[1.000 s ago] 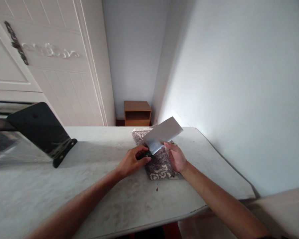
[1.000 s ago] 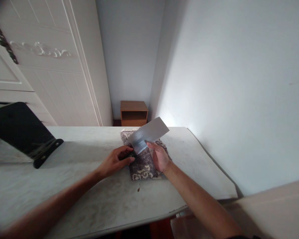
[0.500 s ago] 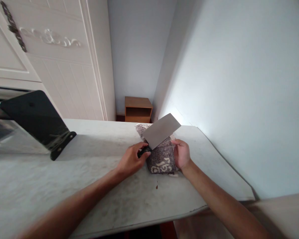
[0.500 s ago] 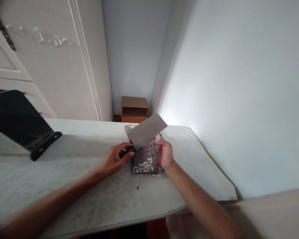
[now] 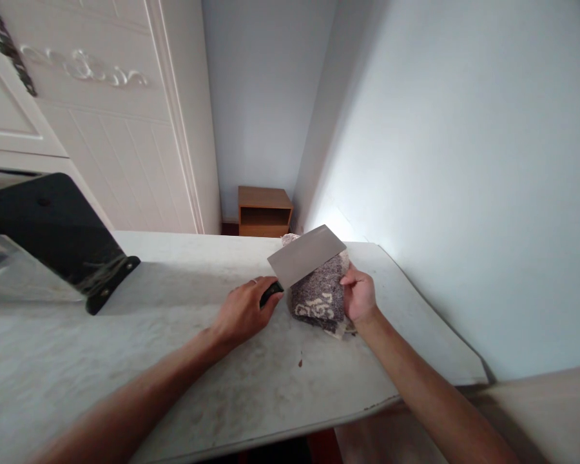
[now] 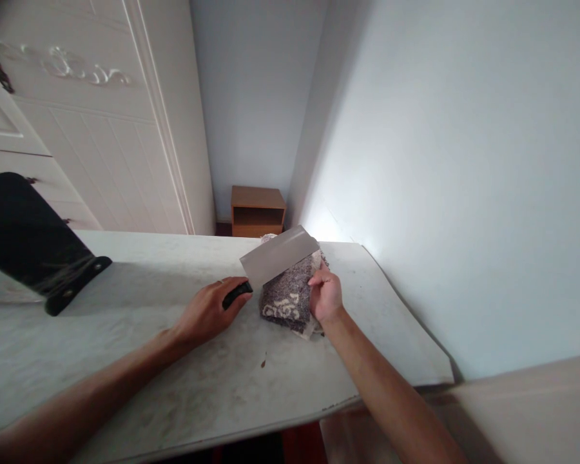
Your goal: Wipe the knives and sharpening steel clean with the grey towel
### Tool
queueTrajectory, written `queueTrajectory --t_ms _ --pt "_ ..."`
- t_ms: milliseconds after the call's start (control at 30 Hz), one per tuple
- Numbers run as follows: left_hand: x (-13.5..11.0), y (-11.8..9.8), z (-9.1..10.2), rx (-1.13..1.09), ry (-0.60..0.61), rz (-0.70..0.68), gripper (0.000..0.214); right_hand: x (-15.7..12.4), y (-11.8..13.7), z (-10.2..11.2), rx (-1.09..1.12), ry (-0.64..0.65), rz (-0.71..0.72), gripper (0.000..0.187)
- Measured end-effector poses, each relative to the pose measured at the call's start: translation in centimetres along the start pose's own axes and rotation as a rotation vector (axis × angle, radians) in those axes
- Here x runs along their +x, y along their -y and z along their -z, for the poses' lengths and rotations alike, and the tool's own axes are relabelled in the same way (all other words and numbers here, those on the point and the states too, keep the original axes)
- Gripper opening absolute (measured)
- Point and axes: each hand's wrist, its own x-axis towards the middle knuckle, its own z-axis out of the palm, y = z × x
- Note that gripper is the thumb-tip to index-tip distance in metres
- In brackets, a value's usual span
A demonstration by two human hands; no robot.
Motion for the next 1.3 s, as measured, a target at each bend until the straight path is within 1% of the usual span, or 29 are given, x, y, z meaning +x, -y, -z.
queueTrajectory --t_ms 133,267,367,433,500,633,767,1000,1167,1300 --pt "-0.2 0.1 -0.7 -0.064 -0.052 -0.014 0.032 -0.7 -0.7 -0.4 -0.079 0.104 -0.048 0.063" --pt "-0.3 -0.2 -1.2 -0.085 -0.045 -0.011 0.035 -1.5 -1.6 -0.8 -0.146 0.205 -0.130 0.060" --pt "-0.4 -0.4 -1.3 -0.091 -0.036 -0.018 0.035 -2.0 -2.3 -1.0 -0.182 0.265 -0.198 0.058" --pt "-0.5 -0.5 -1.2 -0.084 -0.033 -0.029 0.035 -2.0 -2.7 -0.9 -0.201 0.286 -0.220 0.054" --pt "-0.6 -0.6 -1.2 -0.063 -0.033 -0.039 0.034 -1.9 -2.9 -0.8 -0.205 0.275 -0.225 0.049" --pt "-0.5 -0.7 -1.1 -0.009 -0.012 -0.059 0.033 -1.4 -3.1 -0.3 -0.187 0.211 -0.234 0.041" --pt "-0.5 -0.8 -0.9 0.057 0.019 -0.051 0.035 -1.0 -3.1 -0.1 -0.201 0.184 -0.194 0.036" --pt "-0.5 -0.8 -0.4 0.074 0.050 -0.044 0.037 -0.5 -2.5 0.1 -0.210 0.099 -0.069 0.037" --pt "-0.3 -1.0 -0.2 0.069 0.073 -0.013 0.036 0.2 -1.5 0.6 -0.236 0.022 -0.002 0.037" --pt "-0.2 -1.1 0.2 0.087 0.090 0.007 0.035 0.9 -0.8 1.2 -0.223 -0.032 0.049 0.041"
